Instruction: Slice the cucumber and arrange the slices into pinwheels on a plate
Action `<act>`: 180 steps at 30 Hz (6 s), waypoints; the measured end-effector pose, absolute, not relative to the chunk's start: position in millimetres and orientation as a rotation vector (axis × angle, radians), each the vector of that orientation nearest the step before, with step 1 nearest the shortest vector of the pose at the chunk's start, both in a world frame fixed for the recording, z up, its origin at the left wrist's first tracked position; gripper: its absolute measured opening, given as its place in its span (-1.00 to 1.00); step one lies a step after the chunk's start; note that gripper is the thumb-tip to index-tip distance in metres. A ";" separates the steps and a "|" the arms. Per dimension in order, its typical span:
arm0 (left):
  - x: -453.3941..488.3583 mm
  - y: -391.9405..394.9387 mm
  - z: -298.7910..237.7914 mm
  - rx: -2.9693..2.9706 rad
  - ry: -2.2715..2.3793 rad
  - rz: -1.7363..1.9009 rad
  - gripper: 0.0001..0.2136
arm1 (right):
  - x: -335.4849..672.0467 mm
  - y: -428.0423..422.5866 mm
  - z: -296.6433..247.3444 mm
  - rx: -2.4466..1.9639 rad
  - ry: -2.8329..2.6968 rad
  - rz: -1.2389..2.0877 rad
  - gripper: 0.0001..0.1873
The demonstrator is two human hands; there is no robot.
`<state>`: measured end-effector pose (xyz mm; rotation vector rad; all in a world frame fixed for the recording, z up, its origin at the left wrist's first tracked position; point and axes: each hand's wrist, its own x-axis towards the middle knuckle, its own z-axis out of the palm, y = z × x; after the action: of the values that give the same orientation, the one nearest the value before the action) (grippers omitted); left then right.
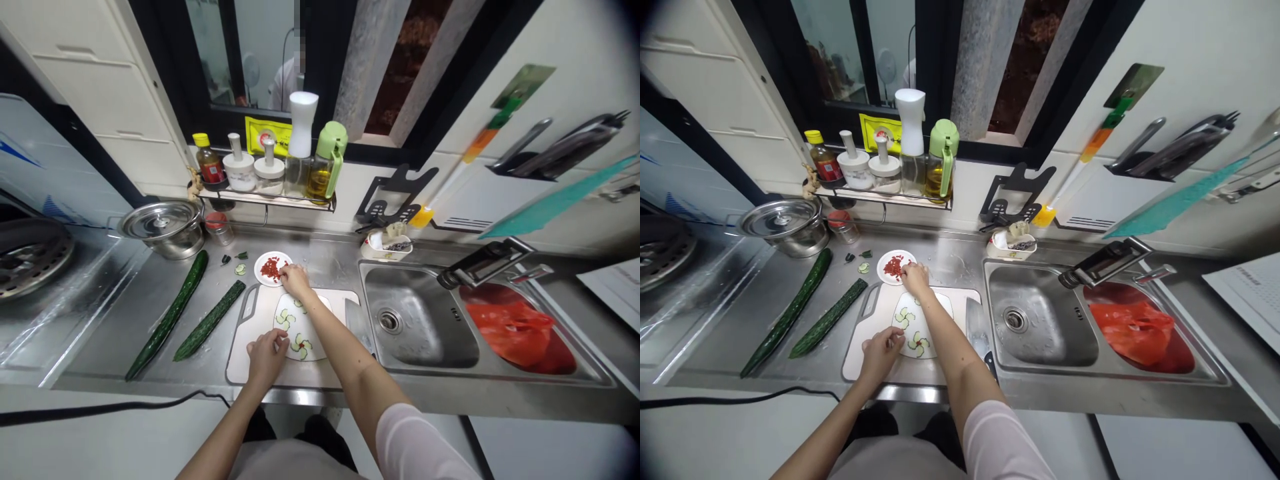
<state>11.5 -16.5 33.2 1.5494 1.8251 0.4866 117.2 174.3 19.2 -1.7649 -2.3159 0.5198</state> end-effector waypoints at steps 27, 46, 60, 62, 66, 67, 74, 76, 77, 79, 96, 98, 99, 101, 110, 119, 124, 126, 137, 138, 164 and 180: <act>-0.9 -15.8 26.8 1.509 1.849 0.515 -0.80 | 74.6 223.1 4.4 -1.626 -2.601 0.383 -0.68; -0.2 -14.0 24.5 1.502 1.839 0.522 -0.79 | 85.6 224.4 -1.4 -1.673 -2.313 0.484 -0.74; 8.9 -1.3 33.2 1.463 1.822 0.704 -0.75 | 133.4 164.1 16.4 -1.436 -1.733 0.804 -0.90; 9.5 4.1 34.8 1.406 1.830 0.773 -0.74 | 139.1 149.2 24.9 -1.388 -1.733 0.781 -0.92; 9.1 17.4 36.0 1.370 1.805 0.920 -0.72 | 147.5 115.0 41.2 -1.319 -1.778 0.756 -0.92; 8.9 20.7 36.1 1.374 1.804 0.950 -0.72 | 148.9 106.5 44.9 -1.313 -1.799 0.749 -0.93; 10.0 35.1 40.3 1.353 1.752 1.043 -0.72 | 153.9 64.4 62.0 -1.310 -1.919 0.724 -0.90; 10.8 35.1 40.9 1.361 1.731 1.038 -0.73 | 154.3 58.7 63.6 -1.306 -1.949 0.694 -0.90; 11.0 34.7 40.8 1.364 1.722 1.031 -0.73 | 154.4 56.6 64.0 -1.304 -1.965 0.678 -0.91; 10.9 33.9 40.3 1.364 1.702 1.015 -0.74 | 154.6 53.9 64.5 -1.305 -2.001 0.658 -0.91; 0.8 31.9 48.8 1.466 1.779 0.878 -0.73 | 153.8 53.5 67.3 -1.326 -2.027 0.663 -0.93; 0.6 30.7 47.4 1.467 1.772 0.870 -0.72 | 153.2 53.6 65.7 -1.310 -2.037 0.652 -0.94; 0.1 30.1 46.3 1.465 1.768 0.869 -0.72 | 153.4 53.8 64.1 -1.302 -2.039 0.647 -0.94; -1.9 29.2 43.7 1.455 1.779 0.875 -0.71 | 154.5 54.4 59.2 -1.303 -2.036 0.640 -0.94; -7.1 29.8 31.5 1.505 2.006 0.728 -0.76 | 156.0 51.4 22.1 -1.563 -2.057 0.619 -0.91; 0.1 32.8 18.4 1.656 2.026 0.542 -0.81 | 145.3 50.5 -1.8 -1.598 -2.196 0.568 -0.87; 2.3 34.9 13.7 1.716 2.018 0.505 -0.82 | 142.4 51.5 -3.4 -1.629 -2.218 0.548 -0.87; 3.6 35.5 12.4 1.735 2.014 0.479 -0.82 | 141.8 51.9 -3.5 -1.637 -2.224 0.555 -0.87; 6.5 36.1 9.9 1.763 2.008 0.429 -0.83 | 144.3 51.5 -9.1 -1.616 -2.232 0.544 -0.86; 6.4 35.9 10.0 1.767 2.006 0.430 -0.83 | 144.4 51.3 -9.3 -1.619 -2.225 0.545 -0.85; 7.0 37.3 5.4 1.754 2.020 0.426 -0.81 | 142.3 53.3 -9.4 -1.633 -2.229 0.546 -0.84; -17.0 21.0 7.2 1.389 2.033 0.819 -0.76 | 215.3 28.6 30.4 -1.668 -1.533 0.421 -0.81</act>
<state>-17.0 21.0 7.2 1.3888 2.0332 0.8189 215.3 28.6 30.4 -1.6679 -1.5327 0.4209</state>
